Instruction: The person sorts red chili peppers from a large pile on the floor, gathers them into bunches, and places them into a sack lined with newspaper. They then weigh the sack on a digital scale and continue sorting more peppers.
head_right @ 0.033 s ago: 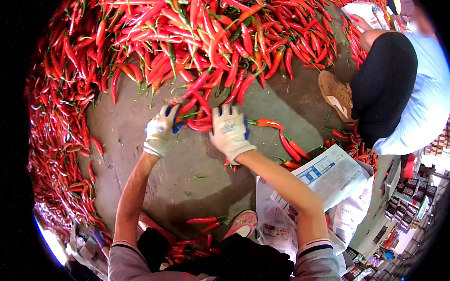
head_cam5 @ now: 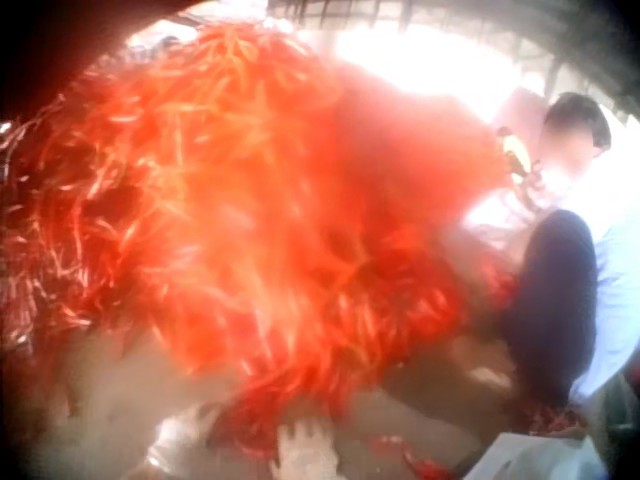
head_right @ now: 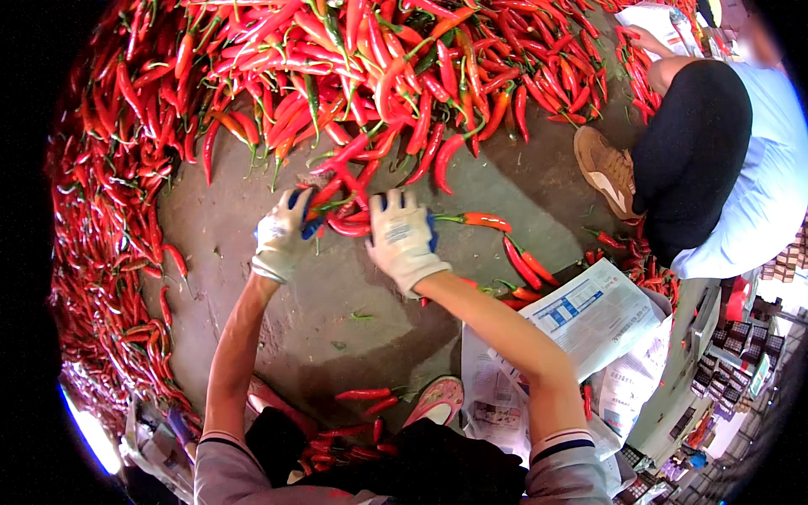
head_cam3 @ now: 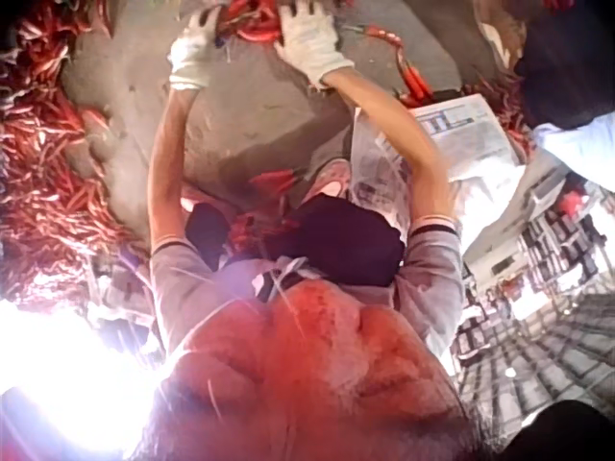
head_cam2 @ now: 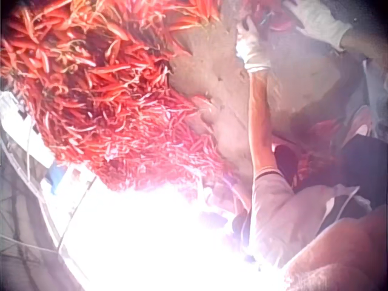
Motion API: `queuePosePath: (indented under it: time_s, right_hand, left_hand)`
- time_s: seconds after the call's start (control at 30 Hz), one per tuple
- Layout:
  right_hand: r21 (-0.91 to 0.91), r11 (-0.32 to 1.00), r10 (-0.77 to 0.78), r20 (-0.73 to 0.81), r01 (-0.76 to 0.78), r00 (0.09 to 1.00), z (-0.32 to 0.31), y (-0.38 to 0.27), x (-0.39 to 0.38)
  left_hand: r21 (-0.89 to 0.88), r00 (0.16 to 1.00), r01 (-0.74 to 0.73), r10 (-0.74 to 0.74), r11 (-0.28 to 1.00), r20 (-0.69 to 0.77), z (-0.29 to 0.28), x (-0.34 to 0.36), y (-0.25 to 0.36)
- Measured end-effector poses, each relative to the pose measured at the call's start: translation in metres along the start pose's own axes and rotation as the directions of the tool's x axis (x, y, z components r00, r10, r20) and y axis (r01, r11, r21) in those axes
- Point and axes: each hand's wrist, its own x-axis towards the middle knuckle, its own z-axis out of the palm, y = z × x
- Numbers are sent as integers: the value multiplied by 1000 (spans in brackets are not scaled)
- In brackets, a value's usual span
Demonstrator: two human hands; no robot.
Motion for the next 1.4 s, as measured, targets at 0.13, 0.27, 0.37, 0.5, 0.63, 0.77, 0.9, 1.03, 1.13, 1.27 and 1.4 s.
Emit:
queuePosePath:
  time_s: [0.13, 0.27, 0.37, 0.5, 0.63, 0.77, 0.9, 1.03, 1.13, 1.27, 1.4]
  right_hand:
    - [200, 945, -241, -100, 257, 965, 4, -39, -4]
    - [456, 875, -105, -150, 163, 983, -36, -15, -13]
    - [172, 974, 183, -239, -144, 954, -43, 38, -30]
    - [-152, 861, 467, -138, -485, 873, -11, 103, -55]
    - [-164, 887, 411, -141, -431, 901, 10, 112, -62]
    - [339, 903, 372, -310, -264, 875, 15, 93, -62]
    - [891, 431, 388, -39, -143, 921, 21, 47, -57]
    - [691, 688, 239, 70, -219, 969, 27, 2, -59]
    - [418, 904, 97, 0, -88, 995, 27, -11, -63]
    - [573, 812, 113, 34, -113, 993, 35, 13, -63]
    - [918, 365, 303, 40, -155, 952, 50, 27, -51]
  left_hand:
    - [-96, 991, 58, -69, 994, -113, -27, -32, -24]
    - [-268, 943, 115, -190, 956, -272, -35, -64, -40]
    - [-374, 900, 143, -278, 916, -336, -35, -84, -45]
    - [-438, 927, 107, -249, 893, -281, -35, -85, -13]
    - [-253, 987, -5, -36, 967, -156, -23, -69, 7]
    - [86, 985, -12, -4, 996, 174, -13, -40, 8]
    - [148, 947, -2, -45, 989, 317, -32, -35, 3]
    - [74, 942, 28, -51, 997, 332, -36, -62, -12]
    - [-113, 951, 93, -54, 989, 306, -54, -89, -26]
    - [-523, 960, 246, -130, 816, 248, -62, -101, -50]
    - [-450, 967, 257, -229, 856, 116, -62, -79, -6]
